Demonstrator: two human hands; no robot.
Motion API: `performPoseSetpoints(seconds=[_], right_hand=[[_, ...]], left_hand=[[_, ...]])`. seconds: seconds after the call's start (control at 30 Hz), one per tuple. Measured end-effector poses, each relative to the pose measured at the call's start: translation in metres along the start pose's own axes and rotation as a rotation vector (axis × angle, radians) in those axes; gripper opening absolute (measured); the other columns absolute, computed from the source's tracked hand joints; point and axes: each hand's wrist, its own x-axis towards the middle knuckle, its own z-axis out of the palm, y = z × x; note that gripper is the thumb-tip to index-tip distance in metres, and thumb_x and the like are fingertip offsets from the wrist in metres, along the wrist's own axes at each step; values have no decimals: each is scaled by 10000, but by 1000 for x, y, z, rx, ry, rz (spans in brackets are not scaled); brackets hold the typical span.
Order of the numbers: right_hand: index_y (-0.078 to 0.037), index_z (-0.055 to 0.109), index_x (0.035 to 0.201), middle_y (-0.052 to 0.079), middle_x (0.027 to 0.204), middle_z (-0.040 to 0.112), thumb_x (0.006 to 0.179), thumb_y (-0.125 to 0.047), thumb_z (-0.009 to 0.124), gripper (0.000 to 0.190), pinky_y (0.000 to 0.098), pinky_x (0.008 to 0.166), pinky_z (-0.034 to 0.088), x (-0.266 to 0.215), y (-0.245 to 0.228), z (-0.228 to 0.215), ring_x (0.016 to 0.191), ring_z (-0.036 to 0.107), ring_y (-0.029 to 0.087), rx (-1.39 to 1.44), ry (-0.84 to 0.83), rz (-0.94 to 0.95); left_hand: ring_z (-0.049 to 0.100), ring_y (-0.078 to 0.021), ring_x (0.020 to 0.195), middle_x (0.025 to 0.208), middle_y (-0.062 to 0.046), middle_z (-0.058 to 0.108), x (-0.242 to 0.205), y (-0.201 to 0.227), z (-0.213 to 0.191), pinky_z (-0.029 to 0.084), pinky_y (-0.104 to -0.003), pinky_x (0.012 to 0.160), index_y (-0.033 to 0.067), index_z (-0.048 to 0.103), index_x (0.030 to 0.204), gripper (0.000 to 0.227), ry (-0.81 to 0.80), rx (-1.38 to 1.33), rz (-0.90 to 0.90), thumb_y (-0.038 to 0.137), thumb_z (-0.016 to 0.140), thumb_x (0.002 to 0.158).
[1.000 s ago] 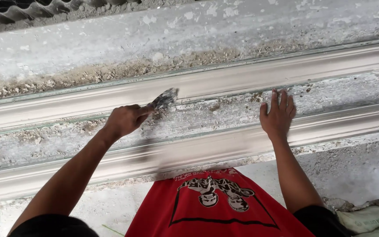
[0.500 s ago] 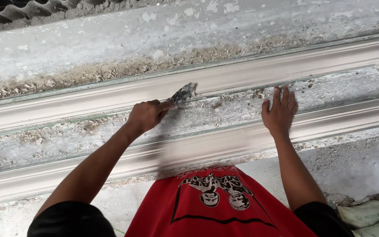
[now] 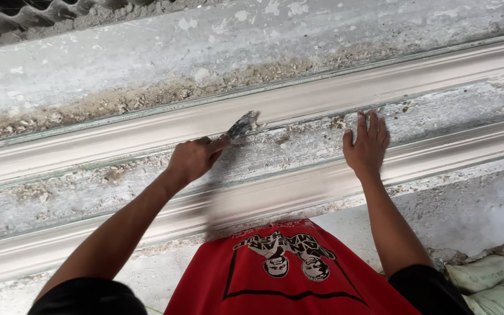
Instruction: The person scrapes the surface of white decorative moldings using a metal scraper. They hold the molding steady with their left hand while scraping with their right hand, removing dust and debris from the grooves.
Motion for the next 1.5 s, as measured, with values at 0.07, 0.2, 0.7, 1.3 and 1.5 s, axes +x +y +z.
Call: performPoseSetpoints(seconds=[0.07,0.2,0.7,1.3,1.5], right_hand=[[-138,452,1599,208,1667,337,1055,-369,511,594,683,1206,179,-1,2,0,1524,261,470,-11,5,-8],[-117,454,1592,211,1667,347,1046,-358,514,601,677,1217,187,1,-2,-1,1533,270,469,-19,20,3],[-112,435,1596,208,1666,331,1051,-364,518,606,669,1211,192,2,0,-1,1534,252,465,-31,-10,-2],[-131,455,1597,203,1666,354,1042,-362,522,605,667,1211,196,-1,1,2,1529,272,454,-37,20,4],[-133,428,1605,201,1677,322,1049,-376,495,610,656,1227,168,2,-1,1,1547,236,448,-36,-32,30]], left_hand=[[665,-238,501,841,-80,736,-5,-7,1,548,-393,412,295,689,1299,303,-9,-23,-2,304,625,1003],[675,-240,536,814,-74,735,5,0,2,553,-405,441,314,678,1316,313,-17,-8,7,304,619,1008],[668,-237,558,796,-84,721,26,23,19,552,-409,448,321,663,1344,332,-14,9,-5,333,599,1019],[690,-268,573,863,-101,727,29,25,12,565,-437,463,337,652,1360,357,-60,-31,-27,326,605,1006],[683,-260,568,858,-123,714,51,45,31,571,-423,446,345,604,1422,394,-132,-22,-58,304,573,1032]])
